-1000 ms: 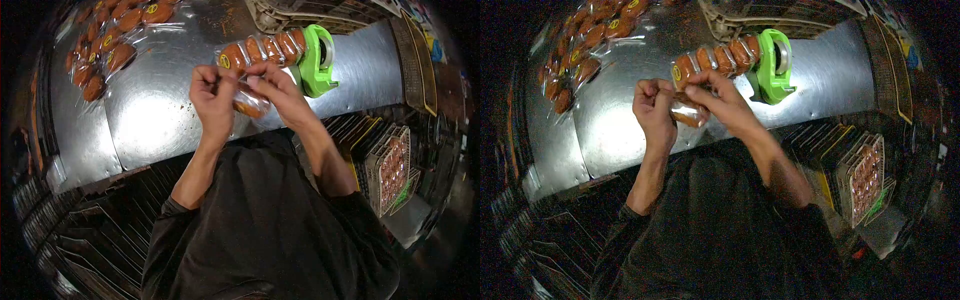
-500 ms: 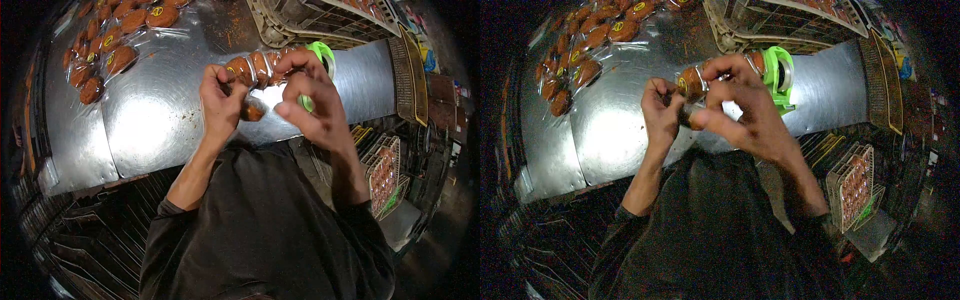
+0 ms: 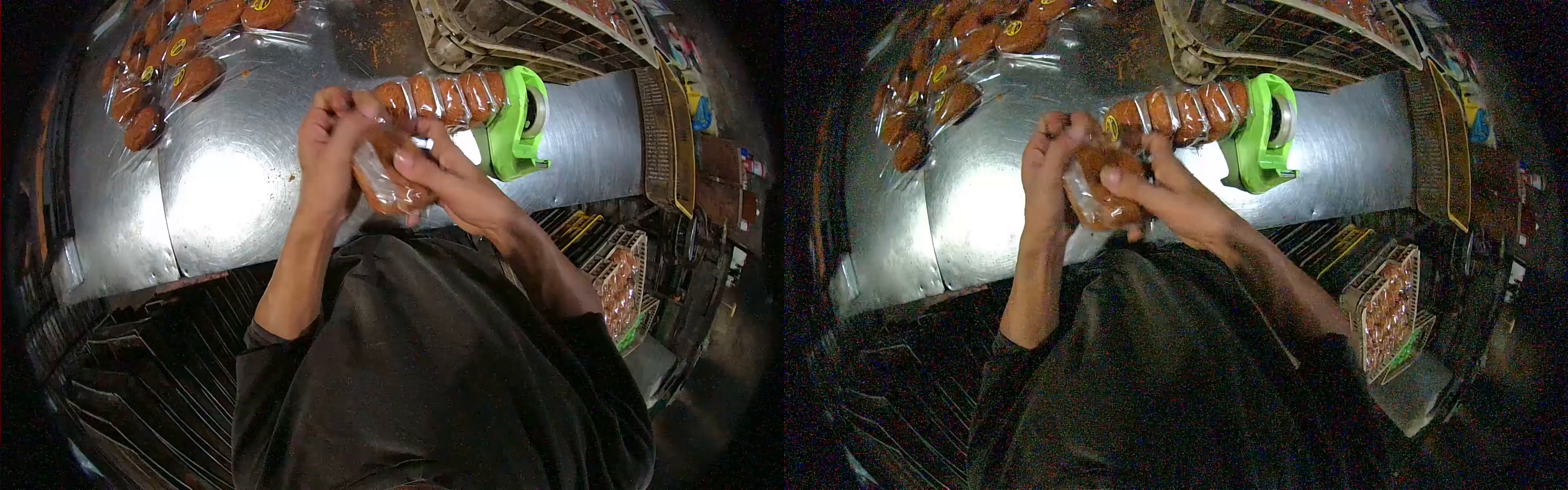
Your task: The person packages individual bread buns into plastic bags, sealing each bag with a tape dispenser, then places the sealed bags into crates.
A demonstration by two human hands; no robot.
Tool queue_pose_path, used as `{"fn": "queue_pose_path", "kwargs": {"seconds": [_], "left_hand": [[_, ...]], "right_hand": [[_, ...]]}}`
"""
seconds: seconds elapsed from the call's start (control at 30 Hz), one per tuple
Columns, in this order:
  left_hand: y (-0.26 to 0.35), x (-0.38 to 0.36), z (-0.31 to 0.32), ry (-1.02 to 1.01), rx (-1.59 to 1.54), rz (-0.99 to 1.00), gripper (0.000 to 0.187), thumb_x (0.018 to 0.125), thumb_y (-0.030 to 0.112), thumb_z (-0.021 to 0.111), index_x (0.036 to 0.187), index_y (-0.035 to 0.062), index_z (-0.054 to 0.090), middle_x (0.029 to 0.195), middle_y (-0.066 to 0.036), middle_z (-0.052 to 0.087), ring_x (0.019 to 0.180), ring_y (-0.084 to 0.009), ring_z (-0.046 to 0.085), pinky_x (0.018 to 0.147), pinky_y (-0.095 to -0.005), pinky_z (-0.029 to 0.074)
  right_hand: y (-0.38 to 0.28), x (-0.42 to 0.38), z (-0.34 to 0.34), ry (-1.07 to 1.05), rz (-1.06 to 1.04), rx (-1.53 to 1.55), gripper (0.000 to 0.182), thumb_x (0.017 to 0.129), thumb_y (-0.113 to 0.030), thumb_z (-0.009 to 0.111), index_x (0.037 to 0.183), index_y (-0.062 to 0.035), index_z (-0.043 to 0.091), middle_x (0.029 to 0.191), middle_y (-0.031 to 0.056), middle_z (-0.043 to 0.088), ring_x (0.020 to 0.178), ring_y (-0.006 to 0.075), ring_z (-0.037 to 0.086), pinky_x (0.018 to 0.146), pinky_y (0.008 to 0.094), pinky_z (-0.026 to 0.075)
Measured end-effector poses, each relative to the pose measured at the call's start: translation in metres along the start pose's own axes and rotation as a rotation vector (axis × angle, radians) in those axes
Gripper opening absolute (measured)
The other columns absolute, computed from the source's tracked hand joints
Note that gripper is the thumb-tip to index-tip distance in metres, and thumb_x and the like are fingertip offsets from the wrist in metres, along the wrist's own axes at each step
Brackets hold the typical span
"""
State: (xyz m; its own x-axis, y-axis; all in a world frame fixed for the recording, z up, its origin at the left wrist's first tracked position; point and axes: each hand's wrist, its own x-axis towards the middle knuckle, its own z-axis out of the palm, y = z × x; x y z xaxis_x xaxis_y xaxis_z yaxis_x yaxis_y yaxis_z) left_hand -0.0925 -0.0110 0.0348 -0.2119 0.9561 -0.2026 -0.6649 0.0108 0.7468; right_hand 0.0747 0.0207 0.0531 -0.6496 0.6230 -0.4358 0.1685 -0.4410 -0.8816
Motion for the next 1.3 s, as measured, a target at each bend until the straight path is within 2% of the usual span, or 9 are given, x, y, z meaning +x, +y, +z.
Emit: {"fn": "queue_pose_path", "kwargs": {"seconds": [0.2,0.33,0.47,0.6,0.83,1.0,1.1,1.2,1.3], "left_hand": [[0.009,-0.033,-0.026,-0.023,-0.025,-0.066,0.051,0.083,0.004,0.066,0.128,-0.0061,0.044,0.122,-0.017,0.058,0.119,-0.027,0.055,0.101,-0.0399,0.045],[-0.01,-0.019,-0.039,0.182,0.475,0.107,0.056,0.079,-0.008,0.064,0.129,-0.0074,0.039,0.122,-0.018,0.057,0.118,-0.0251,0.055,0.097,-0.0349,0.048],[-0.046,0.011,-0.049,-0.117,0.759,0.035,0.104,0.071,0.02,0.083,0.144,-0.011,0.015,0.146,-0.027,0.029,0.138,-0.0336,0.029,0.113,-0.0426,0.028],[-0.028,0.03,-0.025,-0.088,1.596,0.339,0.138,0.051,0.051,0.09,0.148,-0.0038,0.009,0.146,-0.031,0.029,0.135,-0.0421,0.034,0.111,-0.0459,0.032],[-0.011,0.049,0.013,-0.261,2.047,0.04,0.13,0.049,0.054,0.088,0.151,0.0127,0.018,0.125,-0.021,0.052,0.108,-0.0444,0.057,0.09,-0.047,0.051],[0.008,0.036,-0.008,-0.051,1.764,0.251,0.082,0.061,0.034,0.087,0.129,0.0072,0.05,0.115,-0.017,0.058,0.105,-0.0361,0.059,0.089,-0.0435,0.05],[0.095,0.028,0.047,-0.033,1.688,0.383,0.073,0.063,0.017,0.086,0.126,0.0032,0.052,0.118,-0.015,0.059,0.107,-0.0297,0.059,0.091,-0.0388,0.05],[0.184,0.063,0.141,0.102,1.8,0.432,0.078,0.067,0.014,0.084,0.133,0.0011,0.044,0.122,-0.013,0.059,0.11,-0.025,0.06,0.091,-0.0353,0.051],[0.201,0.181,0.228,-0.081,1.819,0.637,0.082,0.066,0.023,0.086,0.133,0.0014,0.044,0.121,-0.015,0.06,0.11,-0.0244,0.06,0.092,-0.0355,0.051]], "right_hand": [[0.003,0.003,-0.009,-0.101,-0.175,0.255,0.066,0.088,0.004,0.052,0.144,-0.0082,0.02,0.135,0.0148,0.048,0.116,0.0223,0.053,0.097,0.0356,0.044],[0.002,-0.015,-0.066,0.202,-0.37,-0.198,0.057,0.089,0.005,0.051,0.141,-0.0057,0.03,0.134,0.0141,0.05,0.113,0.0204,0.055,0.096,0.0342,0.044],[0.016,0.002,-0.12,0.399,-0.421,-0.825,0.055,0.082,-0.001,0.062,0.132,-0.0018,0.04,0.129,0.0199,0.052,0.111,0.0354,0.057,0.094,0.0425,0.046],[0.007,0.024,-0.097,0.484,-0.359,-1.332,0.073,0.068,-0.011,0.08,0.13,-0.0048,0.042,0.119,0.0214,0.051,0.109,0.0456,0.053,0.092,0.0509,0.045],[0.006,0.059,-0.087,0.174,-0.279,-1.359,0.083,0.062,-0.01,0.084,0.134,-0.0118,0.042,0.125,0.0199,0.044,0.111,0.042,0.053,0.092,0.0454,0.048],[-0.021,0.078,-0.087,-0.045,-0.492,-1.059,0.077,0.063,-0.003,0.082,0.131,-0.0107,0.046,0.126,0.0156,0.045,0.117,0.0355,0.052,0.097,0.0404,0.048],[-0.107,0.075,-0.065,-0.167,-0.579,-0.928,0.067,0.071,-0.015,0.078,0.13,-0.0114,0.045,0.124,0.0197,0.045,0.118,0.0408,0.05,0.096,0.0468,0.046],[-0.211,0.082,-0.095,0.013,-1.094,-0.879,0.05,0.084,-0.006,0.06,0.131,-0.0026,0.044,0.137,0.0316,0.039,0.131,0.0488,0.035,0.111,0.0501,0.031],[-0.311,0.105,-0.194,0.191,-1.214,-1.117,0.055,0.072,-0.01,0.069,0.123,-0.0076,0.049,0.118,0.0221,0.049,0.11,0.0444,0.053,0.093,0.0475,0.046]]}}
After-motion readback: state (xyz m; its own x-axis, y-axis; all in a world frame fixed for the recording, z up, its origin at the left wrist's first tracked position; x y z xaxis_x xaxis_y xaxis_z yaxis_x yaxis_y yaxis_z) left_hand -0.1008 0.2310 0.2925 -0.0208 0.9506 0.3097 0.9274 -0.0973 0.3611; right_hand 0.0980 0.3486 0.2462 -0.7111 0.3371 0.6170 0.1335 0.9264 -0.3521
